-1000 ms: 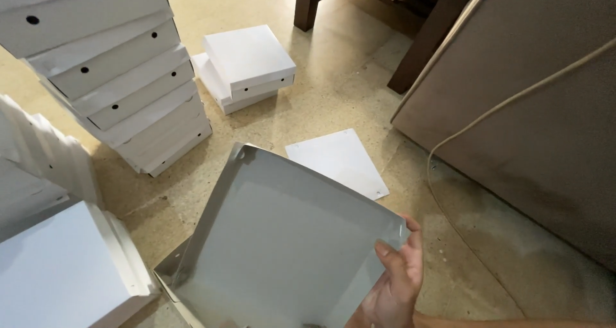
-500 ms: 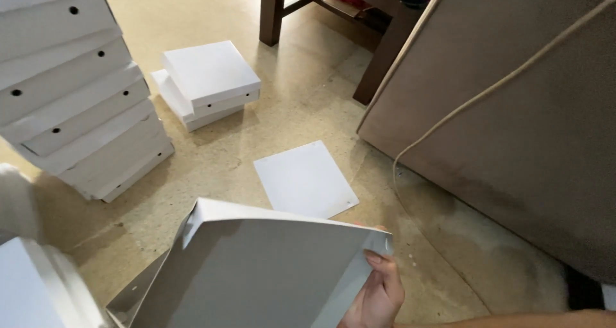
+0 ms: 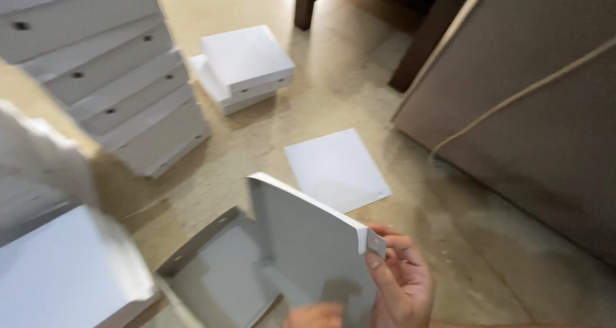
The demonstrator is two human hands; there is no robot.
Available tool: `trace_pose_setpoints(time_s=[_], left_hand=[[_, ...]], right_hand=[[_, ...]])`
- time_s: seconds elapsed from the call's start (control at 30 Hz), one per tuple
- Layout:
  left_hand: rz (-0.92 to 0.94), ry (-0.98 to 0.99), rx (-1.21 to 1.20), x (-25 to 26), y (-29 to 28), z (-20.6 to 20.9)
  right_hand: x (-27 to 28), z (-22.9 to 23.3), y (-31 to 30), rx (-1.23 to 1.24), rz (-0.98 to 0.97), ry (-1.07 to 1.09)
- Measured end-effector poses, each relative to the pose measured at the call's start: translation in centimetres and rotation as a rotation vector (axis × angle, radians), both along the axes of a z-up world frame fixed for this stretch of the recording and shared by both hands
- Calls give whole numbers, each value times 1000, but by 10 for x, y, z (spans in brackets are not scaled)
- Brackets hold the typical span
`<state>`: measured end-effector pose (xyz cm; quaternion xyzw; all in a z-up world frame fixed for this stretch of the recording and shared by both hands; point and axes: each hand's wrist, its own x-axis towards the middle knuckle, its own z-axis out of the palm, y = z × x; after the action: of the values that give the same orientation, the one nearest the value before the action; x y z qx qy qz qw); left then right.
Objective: The person assembles white cardboard boxes by folding the side flaps and securing them with small tabs. They then place a flat white lid on top of each assembled box.
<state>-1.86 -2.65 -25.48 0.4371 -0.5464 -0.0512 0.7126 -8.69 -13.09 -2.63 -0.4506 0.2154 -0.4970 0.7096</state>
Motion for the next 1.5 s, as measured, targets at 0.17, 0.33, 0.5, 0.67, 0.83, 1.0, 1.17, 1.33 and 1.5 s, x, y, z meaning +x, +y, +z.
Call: trace_pose_setpoints(time_s=[0.17, 0.33, 0.5, 0.67, 0.83, 1.0, 1.17, 1.33, 1.5], left_hand=[[610, 218, 437, 19, -11, 270], [526, 453, 383, 24, -23, 267], [513, 505, 354, 17, -24, 253], [473, 599, 320, 10, -26, 236], [510, 605, 260, 2, -27, 221], [534, 636, 293, -3, -28, 227], [532, 659, 262, -9, -30, 221], [522, 656, 267, -8, -30, 223], [504, 598, 229, -5, -30, 226]], right_hand=[[1, 0, 3, -106, 77, 111], [-3, -10, 3, -33, 195, 55], [-3, -1, -1, -165, 203, 188], [0, -1, 5, -189, 151, 334], [8, 2, 14, -330, 14, 418], [7, 19, 11, -776, -129, 752], [6, 24, 7, -900, -191, 733], [4, 25, 1, -1048, -211, 694], [4, 29, 3, -1042, -194, 710]])
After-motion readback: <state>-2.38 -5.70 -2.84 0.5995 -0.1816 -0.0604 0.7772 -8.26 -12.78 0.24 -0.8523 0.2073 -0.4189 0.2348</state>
